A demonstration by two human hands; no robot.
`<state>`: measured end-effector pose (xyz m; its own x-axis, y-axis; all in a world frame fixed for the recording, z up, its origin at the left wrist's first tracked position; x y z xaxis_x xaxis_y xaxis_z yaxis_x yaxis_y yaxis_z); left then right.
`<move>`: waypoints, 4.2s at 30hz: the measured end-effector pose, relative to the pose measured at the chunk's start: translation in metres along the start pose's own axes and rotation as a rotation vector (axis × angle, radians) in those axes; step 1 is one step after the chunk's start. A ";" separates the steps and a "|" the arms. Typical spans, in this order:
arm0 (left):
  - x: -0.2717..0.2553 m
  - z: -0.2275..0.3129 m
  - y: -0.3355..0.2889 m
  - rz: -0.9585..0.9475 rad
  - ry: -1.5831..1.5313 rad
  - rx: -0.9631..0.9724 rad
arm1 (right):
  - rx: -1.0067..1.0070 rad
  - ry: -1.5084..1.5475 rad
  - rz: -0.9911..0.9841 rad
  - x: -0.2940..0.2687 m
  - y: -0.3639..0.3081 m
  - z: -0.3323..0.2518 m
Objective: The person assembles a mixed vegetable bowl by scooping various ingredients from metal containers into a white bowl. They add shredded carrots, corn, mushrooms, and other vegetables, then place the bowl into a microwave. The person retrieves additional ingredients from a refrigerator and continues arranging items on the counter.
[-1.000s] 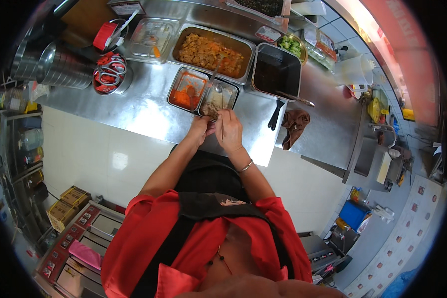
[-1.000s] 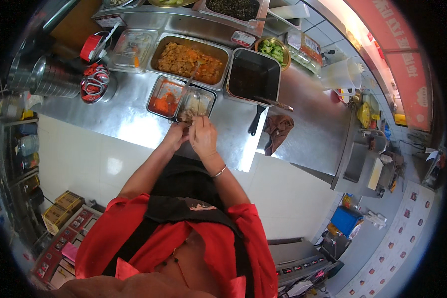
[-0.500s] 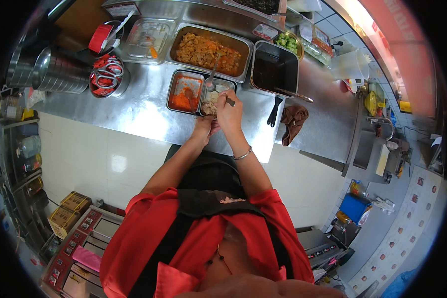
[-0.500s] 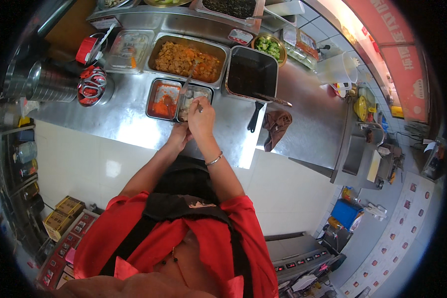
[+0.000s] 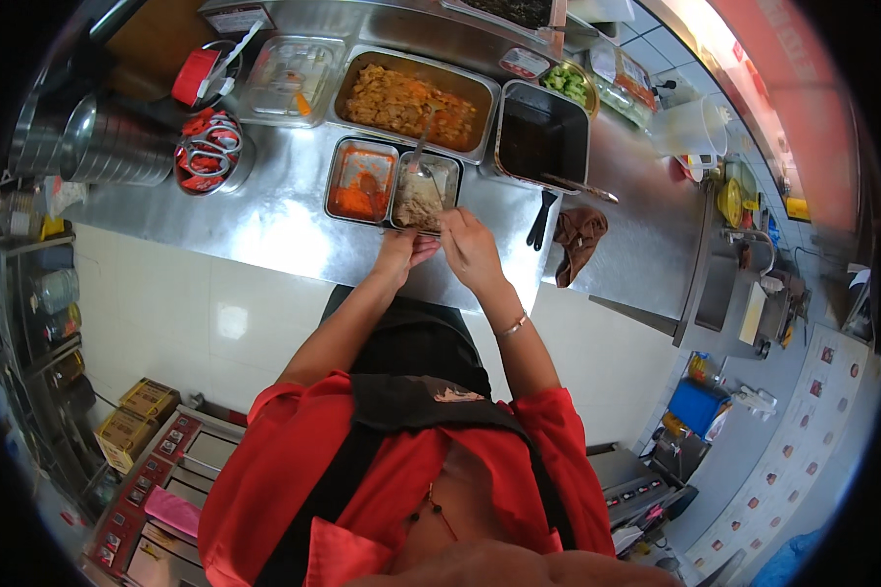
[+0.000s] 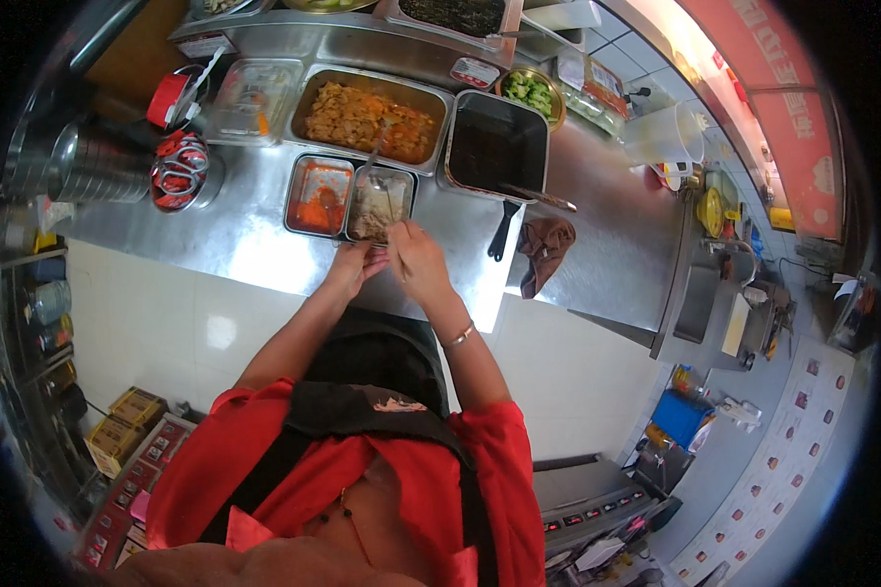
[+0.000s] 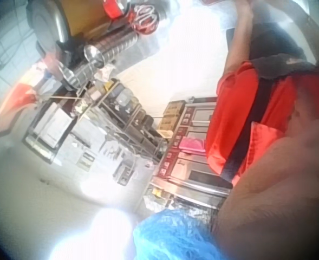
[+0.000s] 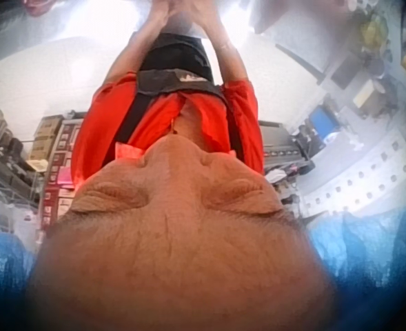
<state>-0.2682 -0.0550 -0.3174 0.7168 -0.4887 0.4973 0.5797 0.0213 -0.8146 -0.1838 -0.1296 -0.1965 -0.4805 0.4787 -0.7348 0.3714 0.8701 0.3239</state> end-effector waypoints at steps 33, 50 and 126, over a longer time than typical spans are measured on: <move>-0.010 0.003 0.003 0.017 0.074 0.006 | -0.472 -0.490 -0.494 -0.021 0.008 -0.006; -0.010 0.006 -0.003 0.039 0.083 -0.002 | -0.329 -0.287 -0.486 -0.016 -0.025 -0.032; -0.074 -0.059 -0.086 -0.195 -0.522 -0.147 | 0.040 -0.290 -0.303 0.030 0.055 0.057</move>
<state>-0.3940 -0.0725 -0.3020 0.7199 0.0246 0.6936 0.6872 -0.1652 -0.7074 -0.1327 -0.0737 -0.2349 -0.3312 0.1439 -0.9325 0.2809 0.9585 0.0481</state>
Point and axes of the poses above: each hand's wrist, its own y-axis towards the middle knuckle, its own x-axis out of the palm, z = x × y, the point moved 4 cm from there along y, towards the middle knuckle, and after that the axes turned 12 degrees about -x, right-handed, at the moved point
